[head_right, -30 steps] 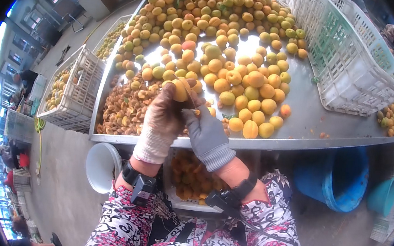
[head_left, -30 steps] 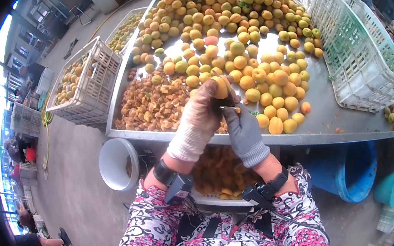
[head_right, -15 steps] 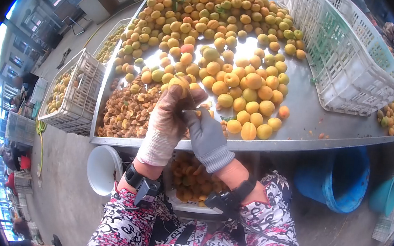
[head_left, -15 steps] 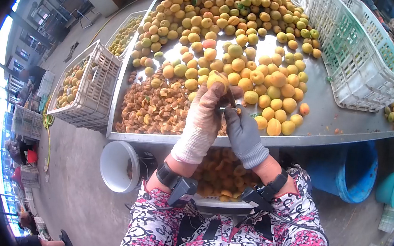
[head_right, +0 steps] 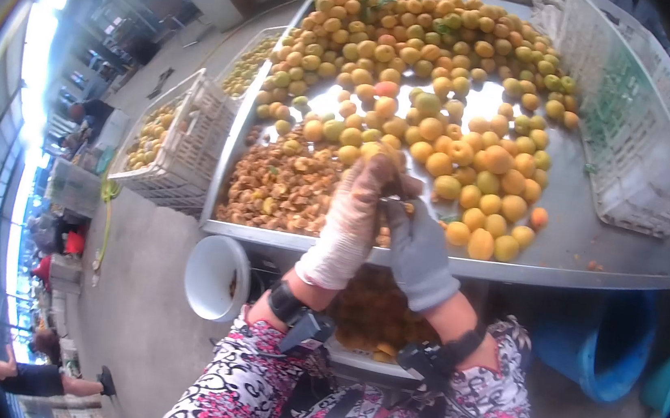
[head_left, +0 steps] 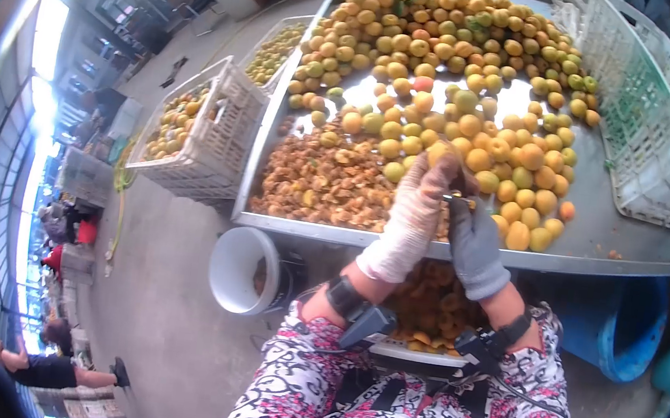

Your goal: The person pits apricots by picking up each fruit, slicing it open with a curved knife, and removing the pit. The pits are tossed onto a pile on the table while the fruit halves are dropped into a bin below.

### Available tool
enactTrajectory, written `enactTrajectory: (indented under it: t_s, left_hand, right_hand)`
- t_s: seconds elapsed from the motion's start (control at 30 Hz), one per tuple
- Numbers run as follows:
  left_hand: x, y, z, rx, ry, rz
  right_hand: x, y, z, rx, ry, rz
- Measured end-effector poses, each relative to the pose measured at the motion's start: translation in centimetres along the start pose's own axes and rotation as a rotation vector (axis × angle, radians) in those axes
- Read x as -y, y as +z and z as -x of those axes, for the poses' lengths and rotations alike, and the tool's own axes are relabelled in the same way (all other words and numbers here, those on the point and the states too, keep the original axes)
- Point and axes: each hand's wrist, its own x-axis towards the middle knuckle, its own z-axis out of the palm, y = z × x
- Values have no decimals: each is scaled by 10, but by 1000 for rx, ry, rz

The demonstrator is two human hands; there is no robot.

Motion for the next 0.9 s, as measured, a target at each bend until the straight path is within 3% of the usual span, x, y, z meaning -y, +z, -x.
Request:
enactTrajectory:
  t_s: [0.07, 0.13, 0.2, 0.33, 0.4, 0.47, 0.63, 0.9]
  left_hand:
    - [-3, 1, -3, 25, -112, 156]
    - [-18, 5, 0, 69, -29, 90]
    - [-30, 6, 1, 36, -77, 41]
    - [-20, 1, 0, -20, 6, 54]
    - [-13, -1, -3, -38, -31, 46]
    - [-9, 1, -3, -28, -197, 257]
    - [-9, 6, 0, -121, -261, 253]
    - [-14, 11, 9, -95, -115, -52]
  right_hand:
    - [0, -2, -2, -13, -33, 61]
    - [-1, -10, -2, 32, 60, 72]
    - [-2, -10, -4, 57, -6, 9]
    - [-9, -4, -1, 64, 25, 84]
    - [-13, -2, -2, 81, 30, 124]
    - [-13, -2, -2, 95, 38, 170]
    - [-7, -3, -3, 117, 75, 214]
    - [-5, 7, 1, 122, 123, 17]
